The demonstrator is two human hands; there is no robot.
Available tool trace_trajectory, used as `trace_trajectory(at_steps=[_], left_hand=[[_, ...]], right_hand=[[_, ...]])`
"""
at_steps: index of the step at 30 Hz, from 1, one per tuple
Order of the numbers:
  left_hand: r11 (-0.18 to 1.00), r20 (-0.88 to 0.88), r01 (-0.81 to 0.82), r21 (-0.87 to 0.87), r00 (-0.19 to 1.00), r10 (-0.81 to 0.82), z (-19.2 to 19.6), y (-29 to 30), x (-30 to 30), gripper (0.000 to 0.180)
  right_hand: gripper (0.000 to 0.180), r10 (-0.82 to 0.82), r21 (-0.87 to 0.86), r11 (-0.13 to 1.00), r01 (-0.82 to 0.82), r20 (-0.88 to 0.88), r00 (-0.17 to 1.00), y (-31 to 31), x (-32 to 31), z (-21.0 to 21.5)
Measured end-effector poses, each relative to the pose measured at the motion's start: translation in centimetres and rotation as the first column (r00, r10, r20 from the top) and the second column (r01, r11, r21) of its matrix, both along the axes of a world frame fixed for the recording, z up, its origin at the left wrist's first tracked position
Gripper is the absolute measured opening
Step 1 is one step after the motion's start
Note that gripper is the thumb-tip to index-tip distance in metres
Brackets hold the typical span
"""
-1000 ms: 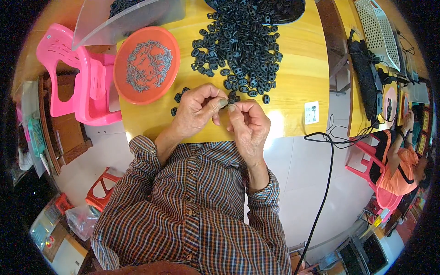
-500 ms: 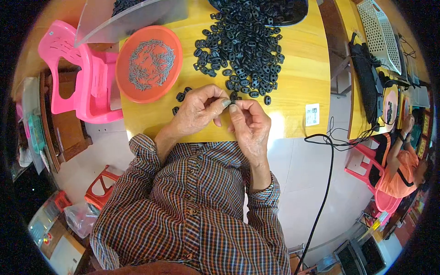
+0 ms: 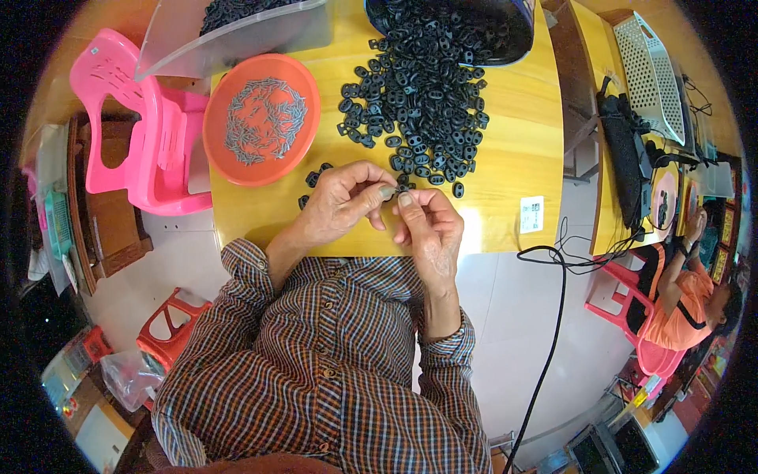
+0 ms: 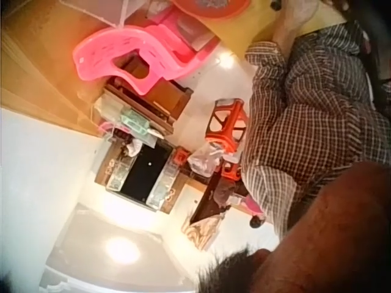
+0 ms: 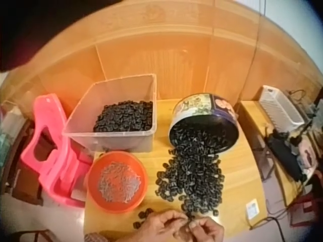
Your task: Assembling small black plastic components by hand at a table.
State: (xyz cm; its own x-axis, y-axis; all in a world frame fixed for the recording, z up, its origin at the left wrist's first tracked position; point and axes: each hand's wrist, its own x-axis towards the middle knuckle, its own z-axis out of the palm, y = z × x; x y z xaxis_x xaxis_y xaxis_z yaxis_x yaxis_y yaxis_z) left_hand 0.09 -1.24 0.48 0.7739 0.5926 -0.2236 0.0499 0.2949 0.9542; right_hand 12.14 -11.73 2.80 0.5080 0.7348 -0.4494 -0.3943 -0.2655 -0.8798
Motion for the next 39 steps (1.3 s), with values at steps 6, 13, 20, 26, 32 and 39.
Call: trace_trajectory(at_steps=[6,13,20,26,32,39], left_hand=[[0.998,0.019,-0.054,0.018,0.998,0.054,0.0,-0.2,0.1,0.013],[0.996,0.069,-0.091,0.02,0.994,0.09,-0.5,-0.9,0.4,0.008],[0.997,0.032,-0.075,0.037,0.997,0.073,-0.3,-0.7,0.0,0.008],[0.991,0.09,-0.126,-0.032,0.988,0.129,0.0,-0.7,-0.3,0.013],[0.98,0.035,-0.196,-0.022,0.98,0.197,0.1,-0.2,-2.0,0.013],[0.752,-0.043,-0.349,0.559,0.894,0.447,0.2,2.0,-5.5,0.013]], right_hand=[[0.012,0.003,0.013,1.0,-0.003,0.019,1.0,0.2,-0.1,0.0],[0.01,-0.015,0.022,1.0,0.014,0.065,0.998,-0.1,-0.4,0.2],[0.008,0.019,0.037,0.999,-0.023,0.1,0.995,0.1,-0.7,0.0],[0.01,-0.024,0.039,0.999,0.022,0.054,0.998,0.6,-1.2,0.4],[0.011,-0.04,0.053,0.998,0.037,0.057,0.998,0.5,-0.7,-0.4],[0.011,-0.101,0.063,0.993,0.098,0.054,0.993,0.4,-0.4,-0.7]])
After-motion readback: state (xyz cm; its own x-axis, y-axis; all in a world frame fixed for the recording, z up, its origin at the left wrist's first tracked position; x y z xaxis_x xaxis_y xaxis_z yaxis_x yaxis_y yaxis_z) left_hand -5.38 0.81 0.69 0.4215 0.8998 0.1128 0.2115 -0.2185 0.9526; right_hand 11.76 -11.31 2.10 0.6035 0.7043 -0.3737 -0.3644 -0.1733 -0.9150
